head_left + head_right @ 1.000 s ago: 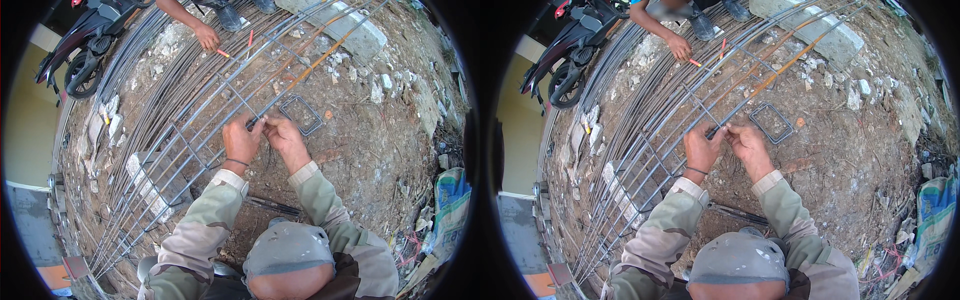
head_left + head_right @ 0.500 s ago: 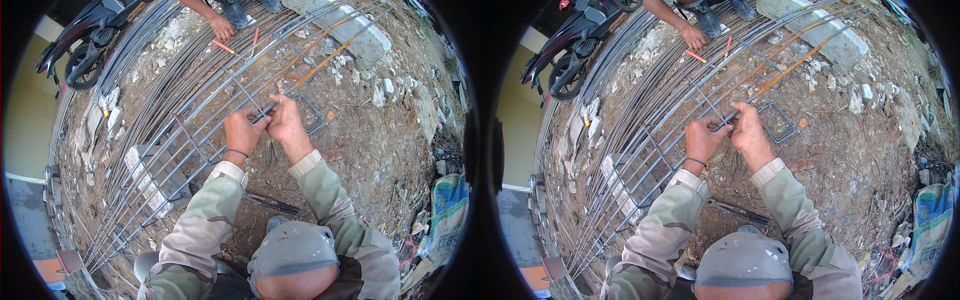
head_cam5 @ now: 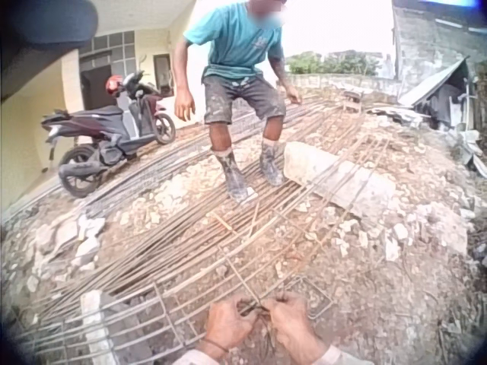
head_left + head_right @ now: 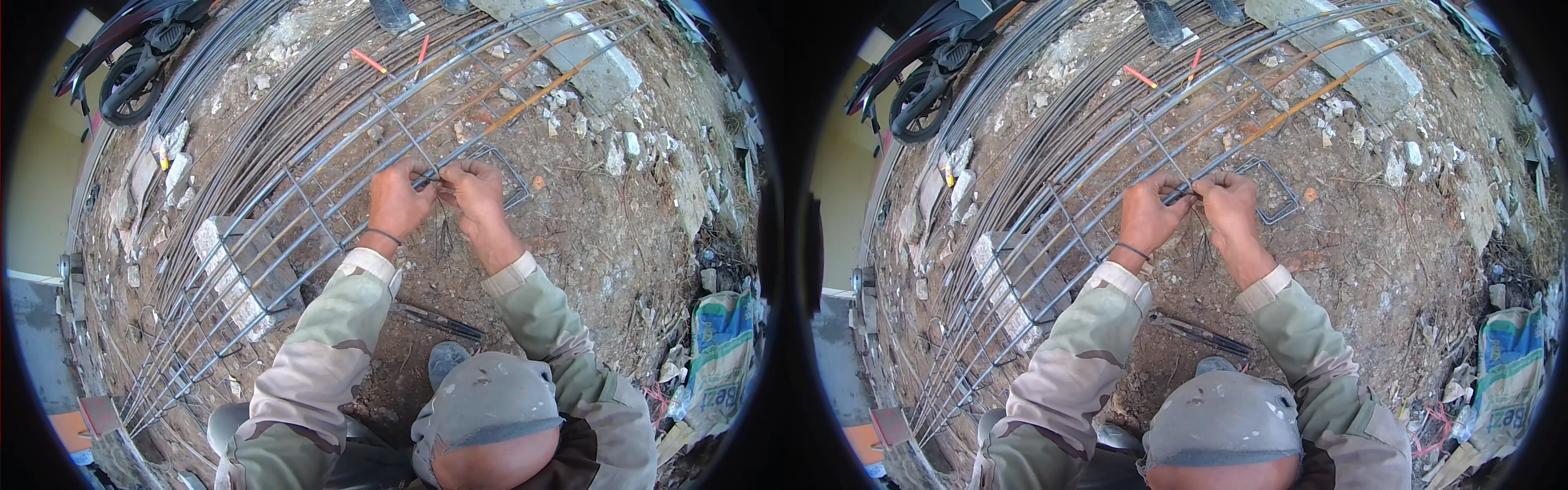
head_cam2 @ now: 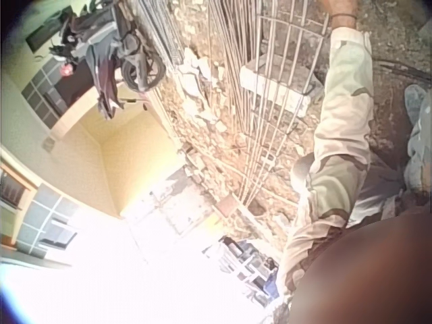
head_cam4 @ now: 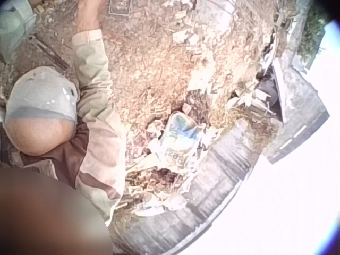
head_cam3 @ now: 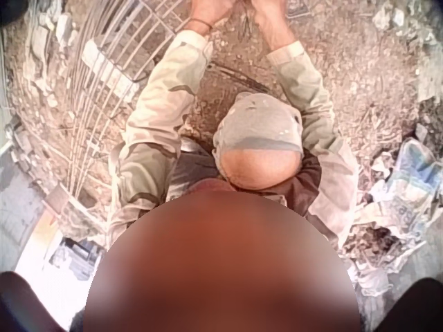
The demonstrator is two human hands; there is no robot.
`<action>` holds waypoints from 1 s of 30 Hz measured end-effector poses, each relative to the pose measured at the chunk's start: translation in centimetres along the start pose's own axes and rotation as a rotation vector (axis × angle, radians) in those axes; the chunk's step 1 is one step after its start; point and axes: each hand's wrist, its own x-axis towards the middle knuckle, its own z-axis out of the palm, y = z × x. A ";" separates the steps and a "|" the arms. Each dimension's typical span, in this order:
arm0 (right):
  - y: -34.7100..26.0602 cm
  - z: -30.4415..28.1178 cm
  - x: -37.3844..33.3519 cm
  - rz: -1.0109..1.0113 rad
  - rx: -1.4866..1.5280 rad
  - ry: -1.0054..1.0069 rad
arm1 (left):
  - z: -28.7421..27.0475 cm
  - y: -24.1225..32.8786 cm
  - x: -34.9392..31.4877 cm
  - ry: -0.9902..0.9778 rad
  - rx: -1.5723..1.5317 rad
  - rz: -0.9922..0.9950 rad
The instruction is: The person assembles a rebar cage by securing rebar pieces together with tie wire using pliers.
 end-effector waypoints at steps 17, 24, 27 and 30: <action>-0.5 -4.4 -0.4 -1.365 -1.142 -0.355 | -0.8 -1.9 1.9 -0.302 -0.724 -0.397; -0.6 -4.7 0.2 -1.528 -1.231 -0.402 | -0.7 -1.9 2.1 -0.331 -0.610 -0.314; 0.3 -4.5 0.8 -1.602 -1.126 -0.344 | -0.5 -1.5 2.4 -0.339 -0.576 -0.317; 1.7 -4.0 0.1 -1.324 -0.845 -0.247 | -0.9 0.1 2.3 -0.358 -0.567 -0.377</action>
